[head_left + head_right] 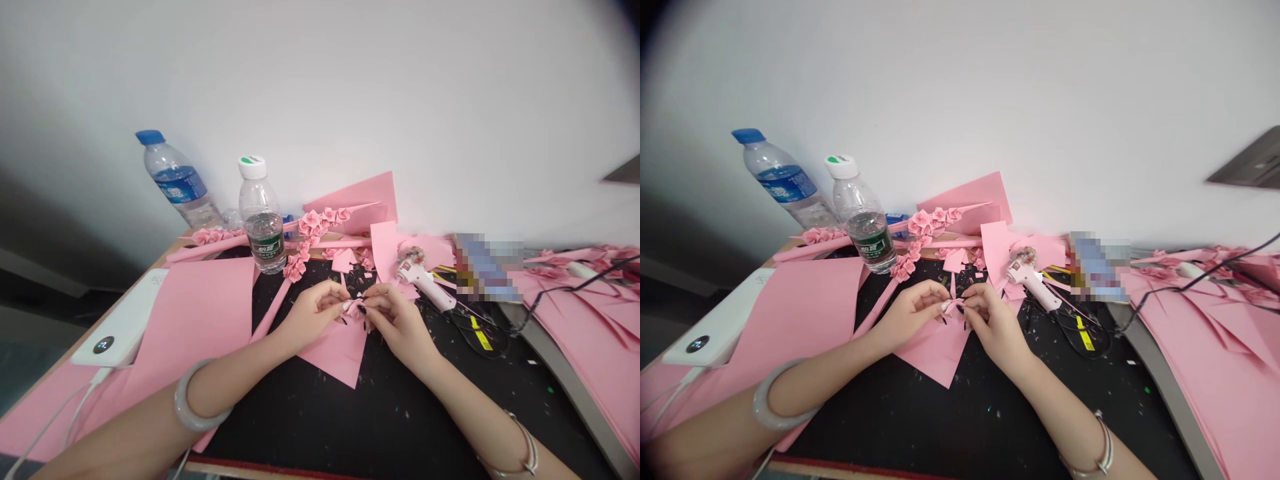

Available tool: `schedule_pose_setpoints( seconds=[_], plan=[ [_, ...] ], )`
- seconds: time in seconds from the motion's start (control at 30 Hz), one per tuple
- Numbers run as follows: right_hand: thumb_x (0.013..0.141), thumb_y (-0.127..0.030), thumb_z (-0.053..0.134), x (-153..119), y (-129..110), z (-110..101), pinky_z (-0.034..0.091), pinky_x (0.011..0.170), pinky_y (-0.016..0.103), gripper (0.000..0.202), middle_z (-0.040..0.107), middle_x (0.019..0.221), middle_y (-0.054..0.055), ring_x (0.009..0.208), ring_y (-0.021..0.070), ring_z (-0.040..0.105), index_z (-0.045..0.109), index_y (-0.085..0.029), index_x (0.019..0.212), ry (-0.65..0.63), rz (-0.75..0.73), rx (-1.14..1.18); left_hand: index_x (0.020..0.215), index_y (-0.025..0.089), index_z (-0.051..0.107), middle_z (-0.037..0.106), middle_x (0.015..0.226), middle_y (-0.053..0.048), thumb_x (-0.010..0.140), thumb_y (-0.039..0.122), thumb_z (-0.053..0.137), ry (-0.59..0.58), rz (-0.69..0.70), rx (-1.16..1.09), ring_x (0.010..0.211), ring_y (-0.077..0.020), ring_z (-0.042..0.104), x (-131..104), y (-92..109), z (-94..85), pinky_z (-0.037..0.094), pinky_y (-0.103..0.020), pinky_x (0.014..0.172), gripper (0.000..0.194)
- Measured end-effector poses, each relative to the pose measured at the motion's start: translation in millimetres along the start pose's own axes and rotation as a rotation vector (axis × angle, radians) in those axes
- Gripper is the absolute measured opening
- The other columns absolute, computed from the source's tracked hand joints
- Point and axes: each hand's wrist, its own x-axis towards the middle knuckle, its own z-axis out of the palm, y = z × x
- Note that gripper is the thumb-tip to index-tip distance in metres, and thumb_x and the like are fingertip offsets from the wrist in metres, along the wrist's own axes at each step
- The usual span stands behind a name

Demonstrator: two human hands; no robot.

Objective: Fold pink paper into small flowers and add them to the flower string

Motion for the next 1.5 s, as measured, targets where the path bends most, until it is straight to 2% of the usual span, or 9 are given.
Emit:
schedule_pose_setpoints(
  seconds=[0.1, 0.23, 0.4, 0.63, 0.87, 1.3, 1.5],
  plan=[
    [0.083, -0.019, 0.046, 0, 1, 0, 0.044, 0.054, 0.023, 0.009, 0.055, 0.066, -0.003, 0.056, 0.0114, 0.054, 0.039, -0.023, 0.087, -0.008, 0.003, -0.013, 0.086, 0.014, 0.051, 0.058, 0.083, -0.003, 0.076, 0.018, 0.053, 0.007, 0.012, 0.043, 0.076, -0.0127, 0.058, -1, 0, 1.4, 0.048, -0.026, 0.069, 0.011],
    [0.081, -0.016, 0.047, -1, -3, 0, 0.042, 0.054, 0.023, 0.007, 0.052, 0.066, -0.002, 0.058, 0.0116, 0.053, 0.045, -0.021, 0.084, -0.049, -0.037, -0.132, 0.086, 0.015, 0.051, 0.056, 0.084, -0.003, 0.075, 0.015, 0.052, 0.019, 0.08, 0.174, 0.081, -0.0136, 0.057, -2, -1, 2.5, 0.046, -0.029, 0.076, 0.01],
    [0.084, -0.014, 0.04, -4, -7, 1, 0.044, 0.061, 0.024, 0.013, 0.054, 0.079, 0.002, 0.065, 0.0117, 0.054, 0.048, -0.02, 0.093, -0.156, -0.055, -0.136, 0.084, 0.016, 0.049, 0.052, 0.082, -0.001, 0.073, 0.009, 0.047, 0.02, 0.154, 0.29, 0.078, -0.0124, 0.054, -3, -1, 3.1, 0.046, -0.027, 0.074, 0.013],
    [0.085, -0.012, 0.036, -5, -10, 2, 0.04, 0.057, 0.024, 0.012, 0.049, 0.067, -0.002, 0.06, 0.0111, 0.05, 0.045, -0.019, 0.09, -0.214, -0.034, -0.126, 0.079, 0.016, 0.047, 0.049, 0.081, -0.001, 0.068, 0.004, 0.045, -0.04, 0.227, 0.397, 0.076, -0.0109, 0.051, -5, 5, 4.4, 0.045, -0.024, 0.07, 0.017],
    [0.082, -0.009, 0.038, -5, -12, 4, 0.036, 0.055, 0.023, 0.013, 0.051, 0.066, -0.002, 0.058, 0.0101, 0.047, 0.047, -0.018, 0.083, -0.267, -0.016, -0.163, 0.082, 0.018, 0.042, 0.047, 0.076, 0.001, 0.067, 0.005, 0.045, -0.072, 0.202, 0.481, 0.069, -0.0108, 0.049, -9, 8, 5.3, 0.041, -0.024, 0.064, 0.02],
    [0.074, -0.003, 0.04, -4, -13, 6, 0.036, 0.055, 0.021, 0.017, 0.052, 0.063, -0.003, 0.056, 0.0091, 0.046, 0.048, -0.017, 0.077, -0.302, -0.003, -0.141, 0.08, 0.019, 0.036, 0.043, 0.077, 0.001, 0.065, 0.004, 0.044, -0.115, 0.229, 0.484, 0.068, -0.01, 0.045, -12, 9, 6.4, 0.038, -0.024, 0.063, 0.022],
    [0.076, -0.002, 0.037, -5, -13, 6, 0.038, 0.057, 0.022, 0.02, 0.054, 0.067, -0.002, 0.06, 0.0101, 0.049, 0.05, -0.017, 0.08, -0.295, -0.006, -0.121, 0.069, 0.019, 0.029, 0.041, 0.076, 0.0, 0.067, 0.006, 0.046, -0.046, 0.29, 0.552, 0.069, -0.0117, 0.042, -10, 9, 5.6, 0.037, -0.026, 0.064, 0.021]
  ],
)
